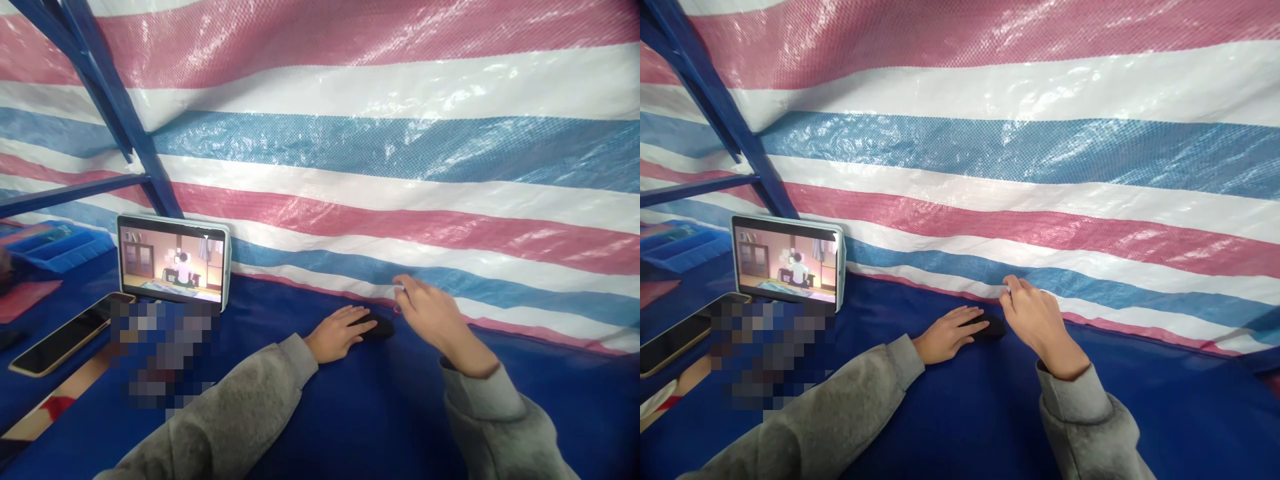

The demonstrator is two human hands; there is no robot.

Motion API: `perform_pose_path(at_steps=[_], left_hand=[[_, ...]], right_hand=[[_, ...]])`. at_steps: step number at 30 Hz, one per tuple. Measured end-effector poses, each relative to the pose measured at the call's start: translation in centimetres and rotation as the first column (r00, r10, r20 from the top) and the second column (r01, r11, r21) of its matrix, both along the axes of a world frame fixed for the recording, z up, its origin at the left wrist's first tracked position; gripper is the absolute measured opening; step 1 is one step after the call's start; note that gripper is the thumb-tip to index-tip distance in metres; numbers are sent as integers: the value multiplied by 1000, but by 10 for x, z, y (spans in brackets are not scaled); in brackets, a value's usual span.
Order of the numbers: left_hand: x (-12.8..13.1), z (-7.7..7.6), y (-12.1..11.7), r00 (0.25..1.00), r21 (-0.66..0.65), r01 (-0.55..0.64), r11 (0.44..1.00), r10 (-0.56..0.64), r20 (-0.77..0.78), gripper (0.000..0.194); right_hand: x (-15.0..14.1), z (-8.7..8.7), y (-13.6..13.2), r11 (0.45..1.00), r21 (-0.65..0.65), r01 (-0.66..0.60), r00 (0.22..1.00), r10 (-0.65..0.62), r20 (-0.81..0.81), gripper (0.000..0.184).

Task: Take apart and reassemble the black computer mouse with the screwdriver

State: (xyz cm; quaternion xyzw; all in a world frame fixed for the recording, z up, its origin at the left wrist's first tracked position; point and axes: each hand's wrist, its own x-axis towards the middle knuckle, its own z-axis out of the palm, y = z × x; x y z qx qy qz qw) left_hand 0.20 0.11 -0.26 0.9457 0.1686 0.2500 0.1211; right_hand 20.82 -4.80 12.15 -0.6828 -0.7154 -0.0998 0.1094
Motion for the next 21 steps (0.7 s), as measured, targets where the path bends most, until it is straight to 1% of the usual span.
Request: perform_pose_path(at_steps=[3,5,7,10,12,16,18,21], left_hand=[[0,0,0,1000,0,-3,1000,3,-2,45],[0,0,0,1000,1,-2,1000,2,-2,45],[0,0,0,1000,3,-4,1000,4,-2,44],[0,1,-1,1000,5,-7,1000,7,-1,44],[0,1,-1,1000,0,-4,1000,4,1,44],[0,2,-1,1000,-15,-6,1000,6,2,44],[0,2,-1,1000,-16,-4,1000,4,7,44],[0,1,-1,1000,-15,-3,1000,3,8,44]], right_hand=[[2,0,0,999,-24,-40,999,40,-10,31],[2,1,-1,999,-44,-2,1000,2,-1,35],[1,2,-1,999,-35,24,1000,-24,11,37],[1,2,-1,999,16,-35,999,35,15,32],[2,1,0,998,21,-58,998,58,6,31],[2,0,1,999,-24,24,1000,-25,-12,37],[2,0,1,1000,-20,23,1000,-24,-12,34],[0,0,1,1000,-1,-14,1000,13,-28,27]])
